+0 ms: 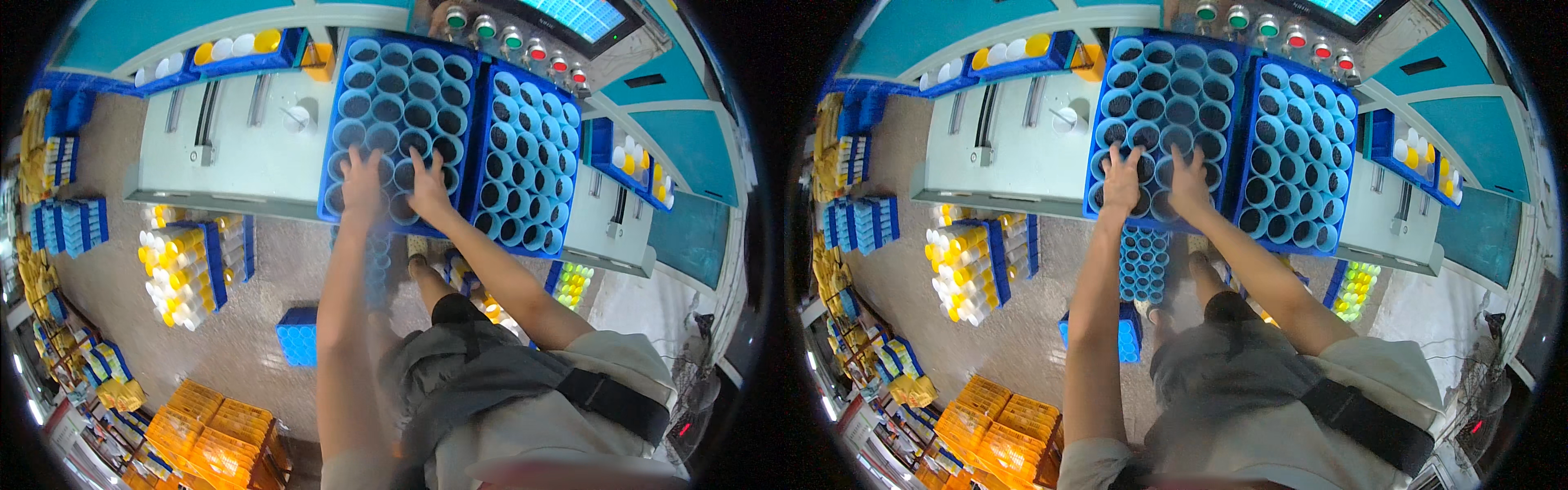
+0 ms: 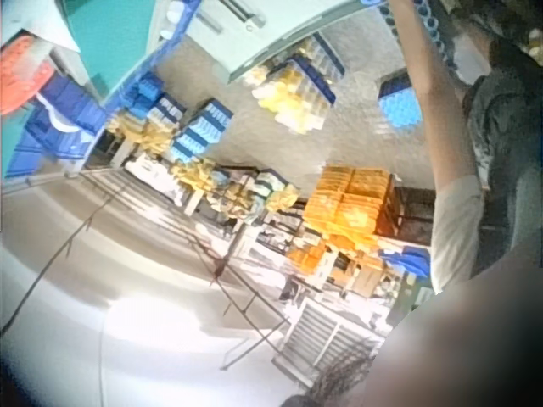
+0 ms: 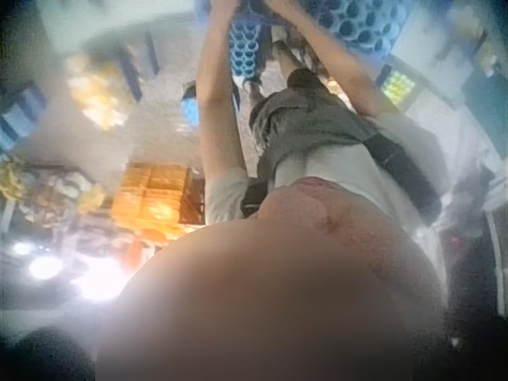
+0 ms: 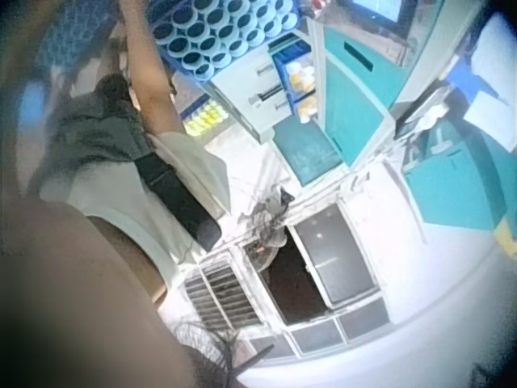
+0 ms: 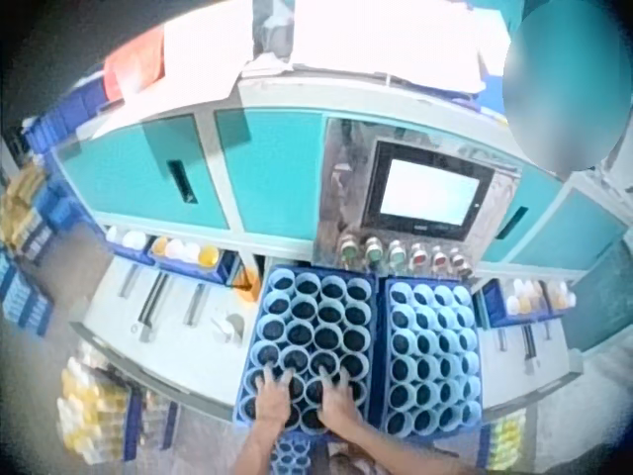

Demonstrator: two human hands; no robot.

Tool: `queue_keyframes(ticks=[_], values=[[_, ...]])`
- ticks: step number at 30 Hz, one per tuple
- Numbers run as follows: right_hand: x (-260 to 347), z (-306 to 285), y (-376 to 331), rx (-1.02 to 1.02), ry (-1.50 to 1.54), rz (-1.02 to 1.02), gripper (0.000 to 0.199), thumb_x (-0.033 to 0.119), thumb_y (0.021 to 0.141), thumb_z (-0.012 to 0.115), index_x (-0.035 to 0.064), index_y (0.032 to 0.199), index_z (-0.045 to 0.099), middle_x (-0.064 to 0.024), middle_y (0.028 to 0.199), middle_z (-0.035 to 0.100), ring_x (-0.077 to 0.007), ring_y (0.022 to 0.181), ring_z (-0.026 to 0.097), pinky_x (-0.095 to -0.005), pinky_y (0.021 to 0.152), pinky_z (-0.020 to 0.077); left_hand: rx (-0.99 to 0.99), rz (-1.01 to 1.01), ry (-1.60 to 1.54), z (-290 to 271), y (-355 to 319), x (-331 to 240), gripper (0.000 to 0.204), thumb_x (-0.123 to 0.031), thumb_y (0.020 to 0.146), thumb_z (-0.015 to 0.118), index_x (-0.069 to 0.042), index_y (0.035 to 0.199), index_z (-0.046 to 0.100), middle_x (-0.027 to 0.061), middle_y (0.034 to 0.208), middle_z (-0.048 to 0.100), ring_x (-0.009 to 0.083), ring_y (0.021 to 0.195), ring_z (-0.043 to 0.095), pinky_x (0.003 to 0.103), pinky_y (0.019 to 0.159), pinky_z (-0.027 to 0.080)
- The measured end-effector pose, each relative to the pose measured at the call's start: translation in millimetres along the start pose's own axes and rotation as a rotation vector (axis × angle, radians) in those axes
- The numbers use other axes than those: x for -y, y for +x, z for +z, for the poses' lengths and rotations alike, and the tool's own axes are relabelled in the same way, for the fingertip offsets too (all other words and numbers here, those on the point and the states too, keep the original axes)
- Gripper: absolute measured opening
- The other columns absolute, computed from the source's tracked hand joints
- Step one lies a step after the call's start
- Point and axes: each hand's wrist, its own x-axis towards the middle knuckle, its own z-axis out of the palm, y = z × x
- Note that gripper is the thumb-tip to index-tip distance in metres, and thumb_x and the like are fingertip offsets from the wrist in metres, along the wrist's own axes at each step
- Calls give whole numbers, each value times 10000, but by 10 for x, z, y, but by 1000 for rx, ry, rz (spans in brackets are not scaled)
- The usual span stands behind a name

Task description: The person organizes white and blue plastic tubes into blue trays, using a green tool to adjust them. They move between a table and a machine, placing filled trays onto the machine and retrieving empty ones. The person also handles a digital scale and a white cup.

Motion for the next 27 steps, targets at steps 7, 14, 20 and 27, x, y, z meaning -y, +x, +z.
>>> queue_keyframes(ticks=[7, 14, 20, 27], values=[[231, -278, -486, -197, 40, -110, 850, -30, 607, 812, 94, 1374, 464, -308, 1458, 290, -507, 1262, 471, -476, 1048, 454, -334, 244, -125, -284, -508, -53, 405, -27, 902, 514, -168, 1275, 580, 250, 1391, 420, 478, 1183, 474, 509, 892, 533], [519, -248, -2335, -404, -113, -236, 846, -118, 576, 784, 121, 1338, 506, -238, 1391, 431, -447, 1375, 377, -454, 1093, 411, -548, 286, -379, -520, -2382, -138, 438, 7, 830, 542, -149, 1235, 596, 269, 1376, 422, 487, 1113, 481, 513, 845, 495], [-32, 1287, -3194, -118, -197, -108, 843, -56, 568, 807, 145, 1328, 501, -253, 1431, 363, -471, 1366, 381, -473, 1085, 422, -176, -17, -353, 596, -3513, 920, 431, -31, 861, 542, -160, 1271, 574, 223, 1437, 403, 453, 1152, 484, 515, 858, 522], [-1388, 4572, -2755, 361, -64, 172, 863, 30, 652, 865, 156, 1400, 452, -258, 1557, 221, -473, 1384, 368, -488, 1088, 437, 118, -277, -273, 3245, -3668, 3315, 565, 92, 788, 578, -168, 1289, 600, 231, 1468, 390, 471, 1236, 455, 498, 956, 503]])
